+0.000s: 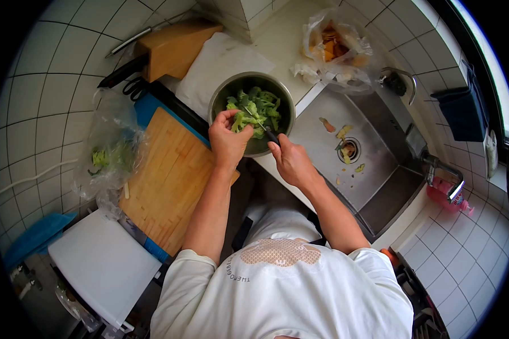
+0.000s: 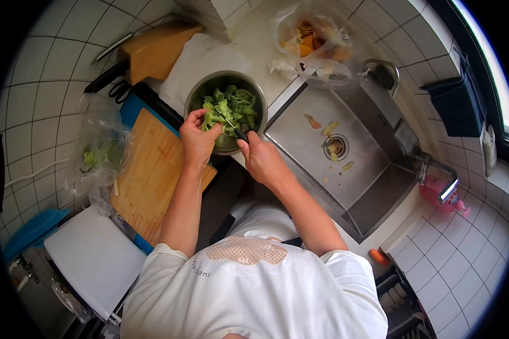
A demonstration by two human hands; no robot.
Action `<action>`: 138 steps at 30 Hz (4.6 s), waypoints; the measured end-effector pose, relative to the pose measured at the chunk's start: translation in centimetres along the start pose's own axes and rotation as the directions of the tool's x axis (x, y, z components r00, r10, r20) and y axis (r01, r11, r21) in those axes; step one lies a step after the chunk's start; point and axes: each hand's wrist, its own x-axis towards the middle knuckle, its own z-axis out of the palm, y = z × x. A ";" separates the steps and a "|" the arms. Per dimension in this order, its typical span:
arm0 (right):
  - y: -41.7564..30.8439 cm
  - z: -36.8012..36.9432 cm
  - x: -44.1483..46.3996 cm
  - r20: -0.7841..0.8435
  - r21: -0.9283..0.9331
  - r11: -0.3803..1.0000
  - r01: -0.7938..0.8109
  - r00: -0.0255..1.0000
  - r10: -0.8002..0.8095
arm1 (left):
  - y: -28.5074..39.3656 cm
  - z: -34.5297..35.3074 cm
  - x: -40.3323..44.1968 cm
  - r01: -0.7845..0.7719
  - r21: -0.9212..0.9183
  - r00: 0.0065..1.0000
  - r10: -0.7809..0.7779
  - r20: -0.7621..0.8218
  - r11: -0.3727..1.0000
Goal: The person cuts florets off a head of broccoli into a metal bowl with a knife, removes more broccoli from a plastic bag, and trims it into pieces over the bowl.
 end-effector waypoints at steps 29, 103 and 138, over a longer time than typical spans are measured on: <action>-0.2 0.4 0.5 -0.013 0.278 0.944 -0.177 0.982 0.188 | -1.6 -3.6 0.7 0.395 -0.566 0.915 -0.256 0.312 0.723; 2.9 -1.5 6.2 -0.201 0.371 0.928 0.011 0.977 0.069 | -0.9 -3.5 4.9 -0.337 0.475 0.849 0.045 0.526 0.813; -0.3 -1.0 5.3 -0.197 0.442 0.897 -0.015 0.974 0.114 | -0.8 -2.2 2.5 0.097 -0.092 0.930 -0.057 0.362 0.991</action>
